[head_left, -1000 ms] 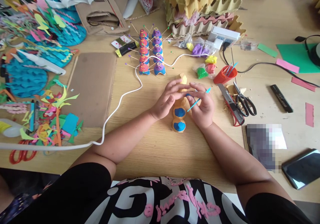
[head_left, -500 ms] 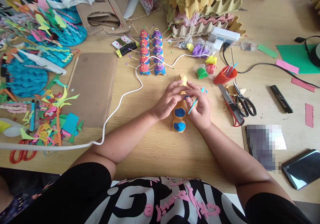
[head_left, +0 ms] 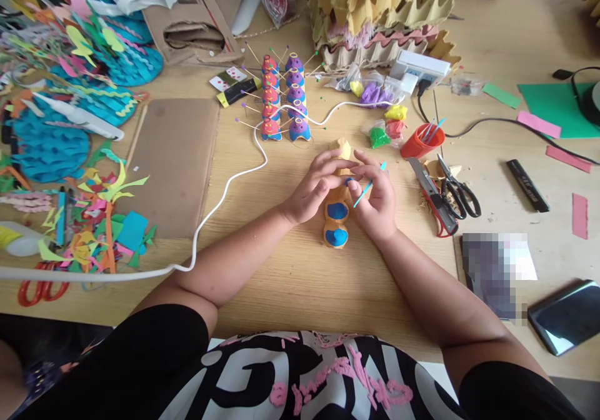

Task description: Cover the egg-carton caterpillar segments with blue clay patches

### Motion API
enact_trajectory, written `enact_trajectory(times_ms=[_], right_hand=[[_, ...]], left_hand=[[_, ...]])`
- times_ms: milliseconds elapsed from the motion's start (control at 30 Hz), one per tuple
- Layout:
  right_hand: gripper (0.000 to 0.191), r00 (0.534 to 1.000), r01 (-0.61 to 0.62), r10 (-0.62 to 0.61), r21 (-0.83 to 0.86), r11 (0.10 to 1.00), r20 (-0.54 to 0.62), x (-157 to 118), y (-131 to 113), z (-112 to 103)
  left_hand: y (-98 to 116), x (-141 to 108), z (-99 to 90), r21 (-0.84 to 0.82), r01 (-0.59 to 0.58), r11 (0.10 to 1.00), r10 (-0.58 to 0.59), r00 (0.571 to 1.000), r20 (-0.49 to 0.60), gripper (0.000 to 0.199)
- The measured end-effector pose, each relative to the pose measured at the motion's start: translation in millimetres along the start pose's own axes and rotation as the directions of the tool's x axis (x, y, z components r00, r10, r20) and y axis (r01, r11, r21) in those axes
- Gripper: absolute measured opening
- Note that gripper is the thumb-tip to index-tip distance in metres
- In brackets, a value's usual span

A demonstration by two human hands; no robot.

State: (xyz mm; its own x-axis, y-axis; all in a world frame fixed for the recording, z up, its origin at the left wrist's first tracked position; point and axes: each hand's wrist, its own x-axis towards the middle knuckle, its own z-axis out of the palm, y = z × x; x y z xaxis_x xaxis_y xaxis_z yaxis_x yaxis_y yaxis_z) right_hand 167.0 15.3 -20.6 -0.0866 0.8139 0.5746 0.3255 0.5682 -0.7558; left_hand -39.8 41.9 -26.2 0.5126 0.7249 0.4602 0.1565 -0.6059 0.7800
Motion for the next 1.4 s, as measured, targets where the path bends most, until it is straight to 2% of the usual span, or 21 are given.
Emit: enact_trajectory(times_ms=[133, 267, 400, 567, 833, 1000, 1133, 1267, 1400], right_hand=[[0.033, 0.994, -0.071, 0.075, 0.049, 0.996, -0.085, 0.6, 4.4, 1.1], [0.032, 0.996, -0.058, 0.061, 0.049, 0.997, -0.071, -0.5, 5.8, 2.6], [0.027, 0.999, -0.003, 0.003, 0.005, 1.000, -0.049, -1.4, 2.6, 2.6], [0.022, 0.997, 0.076, -0.076, 0.005, 0.997, -0.007, -0.9, -3.3, 1.7], [0.027, 0.997, 0.079, -0.078, -0.031, 0.996, 0.016, 0.3, -5.9, -1.5], [0.024, 0.989, 0.138, -0.133, -0.084, 0.987, 0.066, 2.1, -1.9, -4.3], [0.023, 0.987, 0.159, -0.154, -0.096, 0.983, 0.051, 1.9, 1.2, -4.5], [0.021, 0.989, 0.149, -0.148, -0.073, 0.986, 0.016, 0.7, 1.6, -3.4], [0.020, 0.993, 0.121, -0.122, -0.050, 0.991, -0.001, 0.1, -0.4, -2.8]], left_hand=[[-0.8, -0.4, 2.9, -0.018, -0.011, 1.000, 0.011, 0.999, -0.030, 0.098], [2.0, 1.0, 0.9, 0.000, 0.005, 1.000, -0.005, 1.000, -0.001, 0.099], [4.4, 3.2, -1.3, 0.034, 0.024, 0.999, -0.024, 1.000, -0.003, 0.078], [0.2, 2.5, 2.7, 0.033, -0.012, 0.999, 0.015, 0.996, -0.084, 0.047], [-4.4, 3.2, 5.3, 0.053, -0.074, 0.996, 0.083, 0.975, -0.208, 0.030], [-1.0, 5.5, 3.1, 0.046, -0.020, 0.999, 0.029, 0.981, -0.194, 0.038], [1.0, 6.8, 2.3, -0.004, 0.019, 1.000, -0.019, 0.988, -0.153, 0.045], [-2.1, 6.2, 1.7, -0.072, -0.008, 0.997, 0.002, 0.996, -0.085, 0.061], [-5.4, 3.6, 1.4, -0.076, -0.009, 0.997, 0.002, 0.996, -0.095, 0.071]])
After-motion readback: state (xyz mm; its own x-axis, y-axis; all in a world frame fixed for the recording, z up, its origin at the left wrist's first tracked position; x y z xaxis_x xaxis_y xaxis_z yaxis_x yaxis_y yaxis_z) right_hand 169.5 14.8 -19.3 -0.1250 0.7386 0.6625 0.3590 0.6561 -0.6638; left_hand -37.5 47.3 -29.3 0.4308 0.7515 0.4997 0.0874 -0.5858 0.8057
